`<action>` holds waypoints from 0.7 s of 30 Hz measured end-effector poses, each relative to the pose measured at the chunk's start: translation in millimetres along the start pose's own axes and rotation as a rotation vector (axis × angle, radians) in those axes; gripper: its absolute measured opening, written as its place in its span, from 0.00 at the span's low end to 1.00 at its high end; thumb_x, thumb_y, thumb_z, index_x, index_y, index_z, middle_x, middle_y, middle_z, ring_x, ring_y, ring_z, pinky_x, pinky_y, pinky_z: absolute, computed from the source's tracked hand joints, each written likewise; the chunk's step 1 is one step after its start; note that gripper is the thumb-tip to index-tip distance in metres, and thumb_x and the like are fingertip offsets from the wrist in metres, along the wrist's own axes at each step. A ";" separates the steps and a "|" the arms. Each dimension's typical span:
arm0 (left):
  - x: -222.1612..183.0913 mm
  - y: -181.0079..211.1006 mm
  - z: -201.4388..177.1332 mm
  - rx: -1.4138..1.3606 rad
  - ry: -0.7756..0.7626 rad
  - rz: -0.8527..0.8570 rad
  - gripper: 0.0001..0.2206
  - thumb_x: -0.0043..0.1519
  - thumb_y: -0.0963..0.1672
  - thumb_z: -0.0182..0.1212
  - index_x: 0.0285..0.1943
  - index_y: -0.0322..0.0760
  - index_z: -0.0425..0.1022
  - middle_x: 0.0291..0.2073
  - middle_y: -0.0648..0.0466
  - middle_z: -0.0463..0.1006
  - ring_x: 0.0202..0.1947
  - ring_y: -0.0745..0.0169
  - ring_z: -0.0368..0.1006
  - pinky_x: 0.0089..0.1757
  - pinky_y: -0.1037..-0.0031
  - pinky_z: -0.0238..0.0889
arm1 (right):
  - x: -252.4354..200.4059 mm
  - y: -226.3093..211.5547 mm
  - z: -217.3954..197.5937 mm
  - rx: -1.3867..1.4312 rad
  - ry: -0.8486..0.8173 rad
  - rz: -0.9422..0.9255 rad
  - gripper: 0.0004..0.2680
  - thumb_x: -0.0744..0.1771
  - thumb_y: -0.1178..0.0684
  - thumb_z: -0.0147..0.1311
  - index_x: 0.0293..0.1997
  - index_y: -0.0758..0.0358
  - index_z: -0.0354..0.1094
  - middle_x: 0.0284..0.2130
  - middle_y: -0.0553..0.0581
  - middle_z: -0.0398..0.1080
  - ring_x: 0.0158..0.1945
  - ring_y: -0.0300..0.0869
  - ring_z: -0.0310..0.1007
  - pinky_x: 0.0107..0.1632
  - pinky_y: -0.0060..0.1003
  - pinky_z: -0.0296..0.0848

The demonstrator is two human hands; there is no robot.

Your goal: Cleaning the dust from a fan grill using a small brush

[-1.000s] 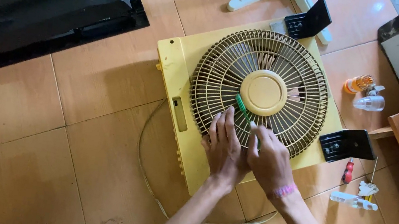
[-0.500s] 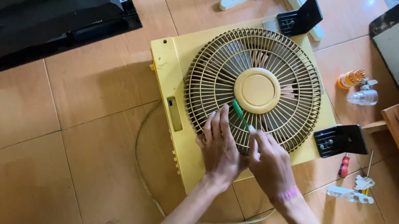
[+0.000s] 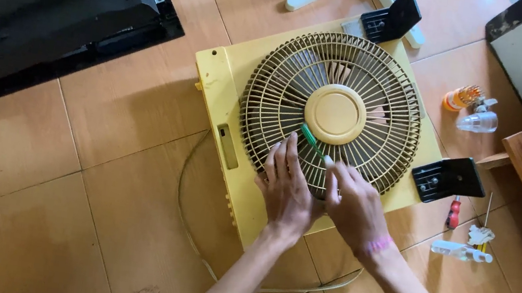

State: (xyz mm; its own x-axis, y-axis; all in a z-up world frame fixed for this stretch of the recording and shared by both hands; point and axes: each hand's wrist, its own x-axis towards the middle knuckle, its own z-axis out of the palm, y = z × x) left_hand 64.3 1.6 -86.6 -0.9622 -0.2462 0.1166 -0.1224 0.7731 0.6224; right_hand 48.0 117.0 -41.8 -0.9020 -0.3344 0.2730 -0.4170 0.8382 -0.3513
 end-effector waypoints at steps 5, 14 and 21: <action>0.2 3.6 -2.9 -0.019 0.005 0.021 0.59 0.39 0.65 0.65 0.76 0.35 0.47 0.65 0.41 0.61 0.67 0.38 0.53 0.45 0.38 0.61 | -7.8 10.8 -0.2 -0.021 -0.004 0.018 0.04 0.69 0.57 0.52 0.45 0.51 0.70 0.28 0.56 0.72 0.31 0.53 0.78 0.35 0.46 0.79; 2.6 8.0 -0.6 0.105 0.132 0.013 0.46 0.47 0.57 0.61 0.74 0.35 0.52 0.62 0.48 0.64 0.65 0.48 0.59 0.42 0.51 0.63 | 19.6 13.2 22.2 -0.054 -0.001 -0.022 0.05 0.69 0.55 0.50 0.48 0.48 0.69 0.31 0.57 0.71 0.30 0.58 0.78 0.33 0.52 0.78; 3.5 9.2 -8.3 -0.014 0.058 0.042 0.63 0.34 0.69 0.65 0.75 0.34 0.50 0.63 0.40 0.64 0.64 0.36 0.59 0.43 0.37 0.64 | -36.6 37.5 -11.2 -0.199 -0.070 0.117 0.06 0.68 0.50 0.51 0.46 0.36 0.71 0.33 0.50 0.72 0.31 0.54 0.77 0.37 0.49 0.80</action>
State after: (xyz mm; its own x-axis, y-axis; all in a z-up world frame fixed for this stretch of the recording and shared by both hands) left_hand 61.8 3.0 -74.0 -0.9506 -0.2476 0.1873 -0.0784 0.7752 0.6268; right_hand 66.6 165.4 -55.0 -0.9513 -0.2534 0.1757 -0.2855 0.9390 -0.1916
